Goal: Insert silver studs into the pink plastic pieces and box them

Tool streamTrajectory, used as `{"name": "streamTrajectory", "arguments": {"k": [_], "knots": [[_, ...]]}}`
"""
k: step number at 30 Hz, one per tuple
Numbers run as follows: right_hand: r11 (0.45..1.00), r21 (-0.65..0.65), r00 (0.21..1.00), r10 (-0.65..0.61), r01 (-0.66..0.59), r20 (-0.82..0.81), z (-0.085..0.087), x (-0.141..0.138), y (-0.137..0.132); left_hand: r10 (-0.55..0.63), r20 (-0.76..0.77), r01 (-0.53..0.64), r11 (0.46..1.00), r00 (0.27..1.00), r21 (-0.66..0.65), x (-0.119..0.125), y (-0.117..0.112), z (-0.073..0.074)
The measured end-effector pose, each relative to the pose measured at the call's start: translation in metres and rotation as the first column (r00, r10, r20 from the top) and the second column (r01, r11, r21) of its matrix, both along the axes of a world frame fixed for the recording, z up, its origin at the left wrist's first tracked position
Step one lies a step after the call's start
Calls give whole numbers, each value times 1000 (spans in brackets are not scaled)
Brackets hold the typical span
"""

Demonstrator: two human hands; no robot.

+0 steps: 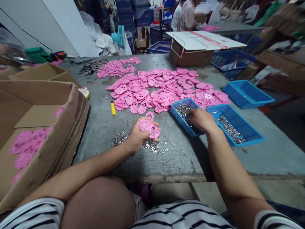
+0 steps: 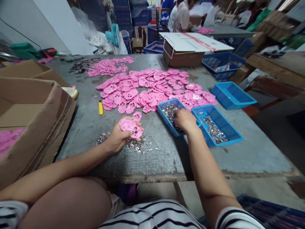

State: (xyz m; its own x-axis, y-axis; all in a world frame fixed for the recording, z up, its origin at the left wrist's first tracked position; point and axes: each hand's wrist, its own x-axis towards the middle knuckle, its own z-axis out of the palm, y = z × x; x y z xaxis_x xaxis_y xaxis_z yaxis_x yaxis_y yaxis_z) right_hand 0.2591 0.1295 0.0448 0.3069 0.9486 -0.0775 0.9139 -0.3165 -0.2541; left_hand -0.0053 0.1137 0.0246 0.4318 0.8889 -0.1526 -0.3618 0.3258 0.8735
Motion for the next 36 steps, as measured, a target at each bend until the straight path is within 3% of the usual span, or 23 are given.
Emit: {"name": "streamTrajectory", "arguments": {"k": [1, 3, 17, 24, 30, 32, 34, 36], "knots": [[989, -146, 996, 28, -16, 80, -1, -1, 2, -6, 0, 6, 999, 1000, -32, 0, 0, 1], [962, -274, 990, 54, -16, 131, -3, -5, 4, -10, -4, 9, 996, 1000, -85, -1, 2, 2], [992, -119, 985, -10, 31, 170, -5, 3, 3, -30, 1, 30, 990, 1000, -140, 2, 5, -9], [996, -93, 989, 19, -6, 149, -8, 9, 8, -10, -7, 9, 986, 1000, -164, 3, 4, -7], [1000, -11, 988, 11, -10, 153, -2, 9, 4, 22, -64, -31, 989, 998, -142, 4, 3, -7], [995, 89, 995, 48, -56, 84, -1, -2, 0, 39, -112, -51, 992, 993, -112, 5, 2, -8], [965, 195, 976, 195, -174, -98, -4, -20, -3, 64, -163, -74, 995, 985, -60, 7, 2, -10], [915, 264, 868, 382, -306, -316, -10, -44, -8, 90, -200, -92, 996, 976, 2, 9, 2, -12]]}}
